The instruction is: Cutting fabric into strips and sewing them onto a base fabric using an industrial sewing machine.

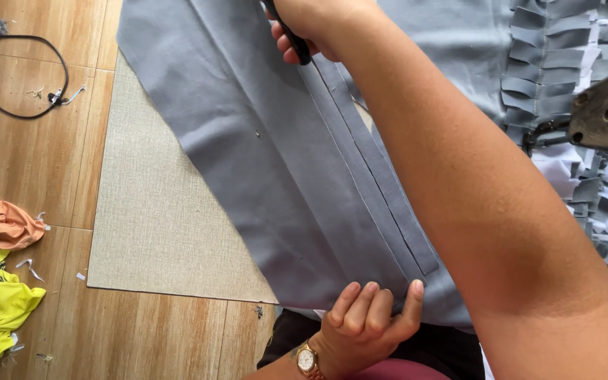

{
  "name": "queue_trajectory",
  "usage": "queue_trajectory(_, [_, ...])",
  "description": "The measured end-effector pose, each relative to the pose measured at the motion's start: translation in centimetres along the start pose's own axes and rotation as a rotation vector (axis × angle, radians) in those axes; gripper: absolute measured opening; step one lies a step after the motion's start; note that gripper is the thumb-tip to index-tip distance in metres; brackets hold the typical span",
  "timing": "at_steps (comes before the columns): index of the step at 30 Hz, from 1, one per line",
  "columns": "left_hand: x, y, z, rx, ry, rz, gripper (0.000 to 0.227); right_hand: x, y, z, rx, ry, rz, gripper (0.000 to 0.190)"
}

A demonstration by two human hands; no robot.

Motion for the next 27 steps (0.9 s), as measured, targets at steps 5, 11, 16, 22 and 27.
queue_trajectory(5, [0.0,0.0,0.1,-0.022,-0.004,-0.004,0.029,1.3,0.0,0.1,-0.029,0.024,-0.002,0.023])
queue_trajectory(11, [0.1,0.0,0.2,-0.060,0.006,0.000,0.026,2.2,0.5,2.4,-0.040,0.077,0.010,0.025])
queue_trajectory(16, [0.3,0.3,0.4,-0.028,-0.004,-0.011,0.028,3.0,-0.8,3.6,-0.020,0.089,0.079,0.024])
queue_trajectory(22, [-0.1,-0.1,-0.2,0.048,0.037,-0.074,0.033,2.9,-0.3,-5.8,-0.045,0.089,0.141,0.029])
queue_trajectory(27, [0.1,0.6,0.2,0.111,0.047,-0.121,0.042,-1.7,3.5,-19.5,0.039,0.307,0.030,0.057])
Point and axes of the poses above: each hand's wrist, its own z-axis towards the middle knuckle, its own y-axis out of the back of the hand, x = y × z, the point moved 10 cm from there along z, towards the middle knuckle, and after that the axes turned 3 degrees about -x, right-handed, at the moved point
